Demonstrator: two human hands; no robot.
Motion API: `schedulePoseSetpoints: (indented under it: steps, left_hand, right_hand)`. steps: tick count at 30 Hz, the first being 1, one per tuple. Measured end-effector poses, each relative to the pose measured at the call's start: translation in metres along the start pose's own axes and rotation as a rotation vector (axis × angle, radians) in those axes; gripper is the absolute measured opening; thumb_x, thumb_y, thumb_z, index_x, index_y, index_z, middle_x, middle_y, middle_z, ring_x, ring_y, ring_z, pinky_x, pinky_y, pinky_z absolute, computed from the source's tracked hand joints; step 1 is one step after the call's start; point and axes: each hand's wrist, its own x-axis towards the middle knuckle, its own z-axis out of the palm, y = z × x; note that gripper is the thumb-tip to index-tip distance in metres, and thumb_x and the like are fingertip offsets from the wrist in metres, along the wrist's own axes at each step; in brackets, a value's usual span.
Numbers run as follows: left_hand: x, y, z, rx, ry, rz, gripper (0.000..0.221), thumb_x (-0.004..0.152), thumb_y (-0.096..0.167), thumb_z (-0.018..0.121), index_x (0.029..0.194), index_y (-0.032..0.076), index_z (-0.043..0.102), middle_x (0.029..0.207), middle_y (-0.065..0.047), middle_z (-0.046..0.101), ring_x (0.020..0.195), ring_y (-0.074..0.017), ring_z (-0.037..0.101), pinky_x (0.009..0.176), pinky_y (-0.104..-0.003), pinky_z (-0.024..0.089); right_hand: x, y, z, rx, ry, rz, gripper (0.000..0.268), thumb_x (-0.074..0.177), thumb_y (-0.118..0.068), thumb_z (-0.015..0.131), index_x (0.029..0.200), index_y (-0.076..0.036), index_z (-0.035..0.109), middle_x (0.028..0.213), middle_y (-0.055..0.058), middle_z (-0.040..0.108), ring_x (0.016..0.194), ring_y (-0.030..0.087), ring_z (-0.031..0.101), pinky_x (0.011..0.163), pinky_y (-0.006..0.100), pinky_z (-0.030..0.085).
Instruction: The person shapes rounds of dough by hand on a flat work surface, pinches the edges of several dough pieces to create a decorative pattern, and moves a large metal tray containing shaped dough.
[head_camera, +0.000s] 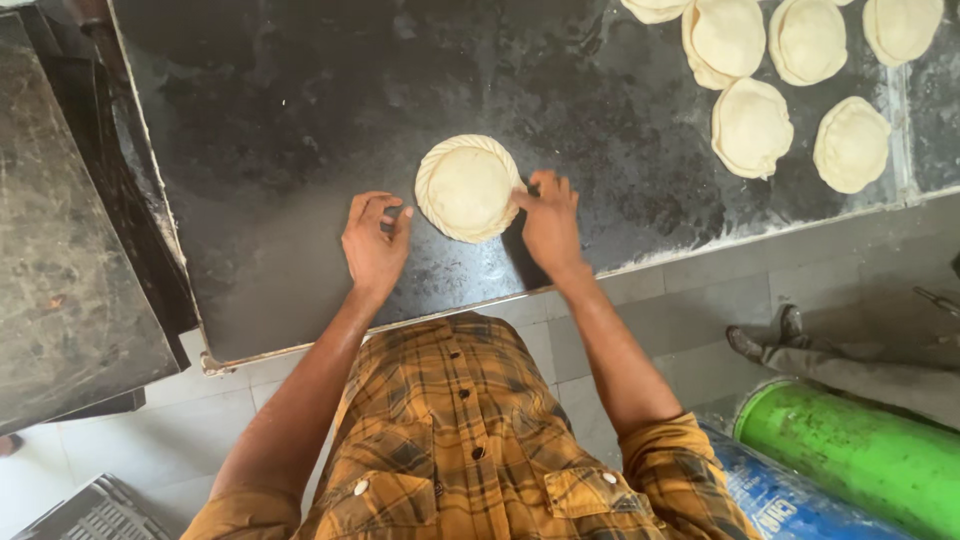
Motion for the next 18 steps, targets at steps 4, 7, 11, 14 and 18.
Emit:
schedulePoseSetpoints:
  steps: [4, 7, 11, 14, 18]
  left_hand:
    - [0.002, 0.0, -0.002, 0.012, -0.008, 0.019, 0.014, 0.092, 0.01, 0.077, 0.102, 0.002, 0.071, 0.116, -0.009, 0.067, 0.075, -0.0185, 0.069, 0.06, -0.031, 0.056]
    - [0.001, -0.002, -0.002, -0.003, -0.023, 0.023, 0.014, 0.092, 0.01, 0.076, 0.102, 0.002, 0.071, 0.116, -0.009, 0.066, 0.075, -0.0188, 0.069, 0.061, -0.031, 0.056]
    - [0.0, -0.003, -0.003, 0.01, -0.028, 0.034, 0.014, 0.091, 0.012, 0.077, 0.1, 0.003, 0.071, 0.117, -0.009, 0.067, 0.075, -0.0195, 0.069, 0.061, -0.032, 0.056]
    - [0.0, -0.004, -0.003, 0.002, -0.029, 0.047, 0.014, 0.092, 0.013, 0.077, 0.1, 0.003, 0.071, 0.117, -0.009, 0.067, 0.074, -0.0193, 0.069, 0.061, -0.032, 0.056]
    - [0.0, -0.005, -0.002, 0.006, -0.026, 0.045, 0.015, 0.091, 0.014, 0.078, 0.1, 0.003, 0.071, 0.116, -0.008, 0.067, 0.073, -0.0196, 0.069, 0.061, -0.033, 0.056]
  right_hand:
    - [0.014, 0.035, 0.008, 0.362, 0.001, 0.304, 0.02, 0.084, -0.001, 0.074, 0.104, -0.007, 0.076, 0.108, 0.013, 0.069, 0.087, 0.023, 0.069, 0.075, 0.036, 0.054]
    - [0.007, 0.053, 0.031, 0.543, -0.085, 0.581, 0.022, 0.084, -0.008, 0.084, 0.104, -0.003, 0.077, 0.092, 0.01, 0.075, 0.076, 0.015, 0.071, 0.068, 0.028, 0.056]
    - [0.017, 0.056, 0.041, 0.59, -0.083, 0.606, 0.017, 0.076, -0.003, 0.084, 0.091, 0.001, 0.078, 0.077, 0.006, 0.075, 0.069, 0.017, 0.071, 0.064, 0.029, 0.055]
    - [0.02, 0.029, 0.024, 0.264, -0.052, 0.242, 0.008, 0.08, 0.001, 0.079, 0.087, 0.001, 0.077, 0.082, 0.011, 0.069, 0.068, 0.023, 0.071, 0.062, 0.033, 0.055]
    - [0.011, -0.015, 0.002, -0.284, -0.018, -0.162, 0.014, 0.069, 0.002, 0.071, 0.078, -0.008, 0.076, 0.089, 0.009, 0.068, 0.08, 0.031, 0.07, 0.069, 0.042, 0.053]
